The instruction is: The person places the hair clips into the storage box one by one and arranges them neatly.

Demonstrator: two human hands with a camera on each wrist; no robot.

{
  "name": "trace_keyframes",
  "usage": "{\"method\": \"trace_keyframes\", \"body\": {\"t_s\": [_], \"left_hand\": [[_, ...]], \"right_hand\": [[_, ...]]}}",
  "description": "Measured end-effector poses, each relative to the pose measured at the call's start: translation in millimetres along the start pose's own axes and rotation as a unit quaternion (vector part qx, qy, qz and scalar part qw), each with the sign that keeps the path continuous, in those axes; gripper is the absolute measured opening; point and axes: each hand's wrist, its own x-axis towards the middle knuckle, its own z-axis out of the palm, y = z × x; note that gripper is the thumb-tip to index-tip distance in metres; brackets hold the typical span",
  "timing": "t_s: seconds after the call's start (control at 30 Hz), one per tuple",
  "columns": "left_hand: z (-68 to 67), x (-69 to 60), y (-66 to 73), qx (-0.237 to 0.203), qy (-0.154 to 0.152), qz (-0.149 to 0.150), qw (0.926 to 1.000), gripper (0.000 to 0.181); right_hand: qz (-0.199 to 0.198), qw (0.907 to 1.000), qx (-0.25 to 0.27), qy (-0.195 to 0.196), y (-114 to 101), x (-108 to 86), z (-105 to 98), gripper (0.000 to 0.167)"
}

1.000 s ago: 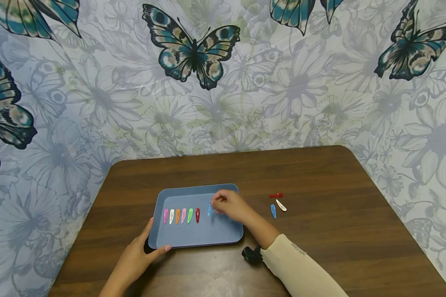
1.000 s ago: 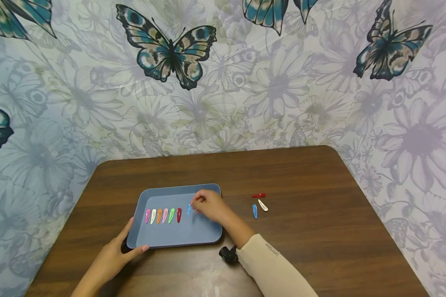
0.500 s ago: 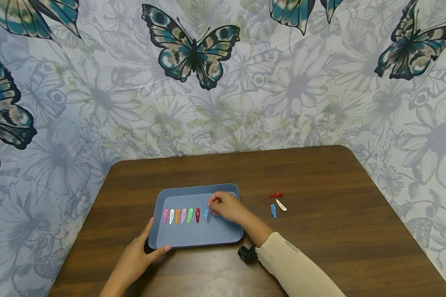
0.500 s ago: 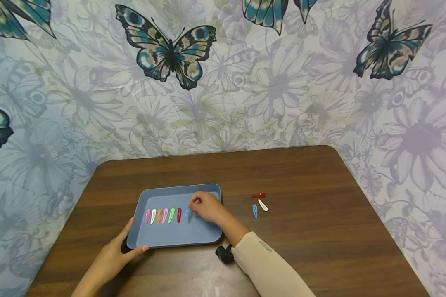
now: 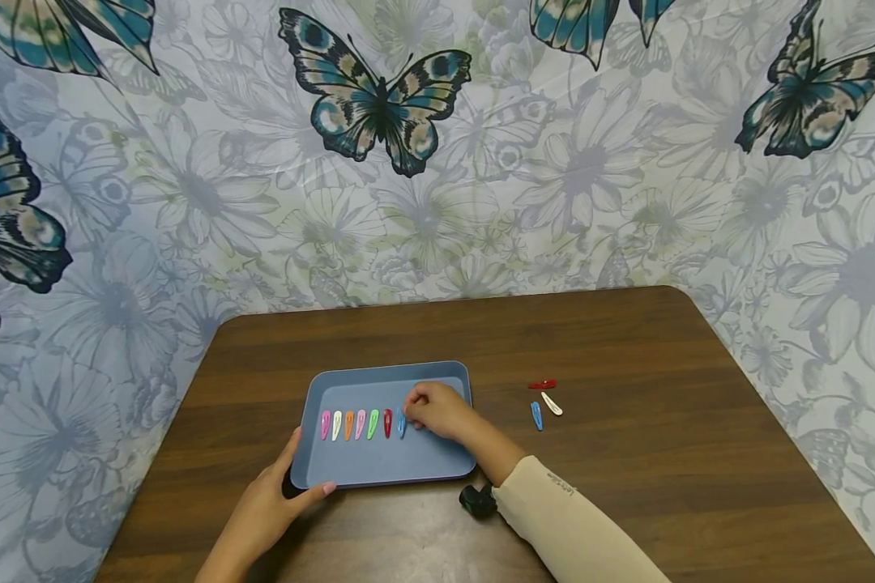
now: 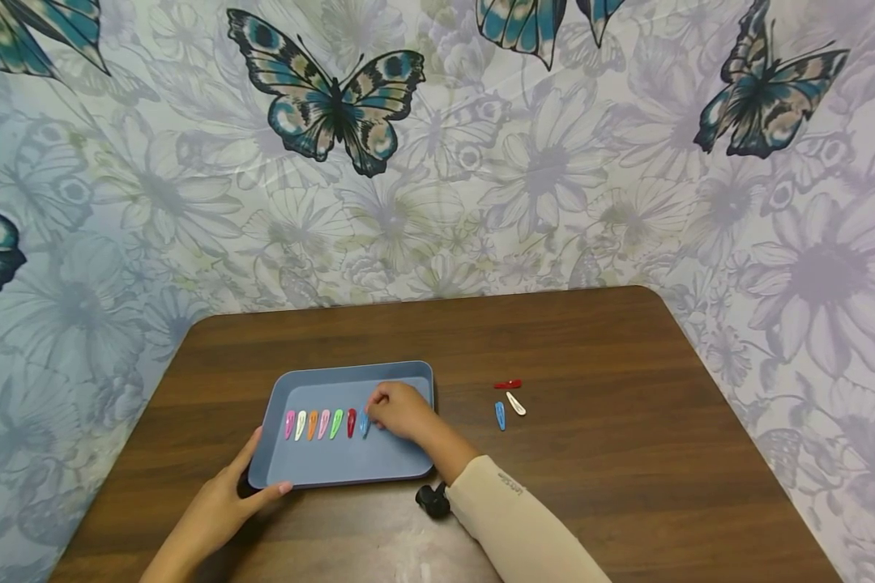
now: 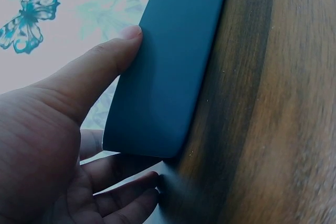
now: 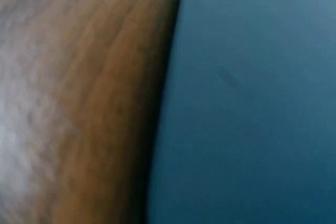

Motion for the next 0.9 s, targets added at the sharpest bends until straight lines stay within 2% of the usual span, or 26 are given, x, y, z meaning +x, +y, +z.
{"method": "trace_keyframes", "body": {"t_s": [0.3,0.53,0.9], "left_hand": [[-0.5,-1.0,0.1,-0.002,-0.002,-0.002,1.0000,0.120],[-0.7,-1.2,0.2,-0.002,-0.007,-0.004,1.0000,0.119],[-1.3,-0.7,0.6,-0.004,-0.008,0.000,1.0000,0.119]], "right_hand": [[0.017,0.9993,-0.018,0.028,3.1,3.1,4.7,0.015],[0.030,0.9982,-0.040,0.033,2.8,3.8,7.4,0.016],[0.021,0.9955,-0.079,0.048,4.7,5.5,9.5,0.017]]}}
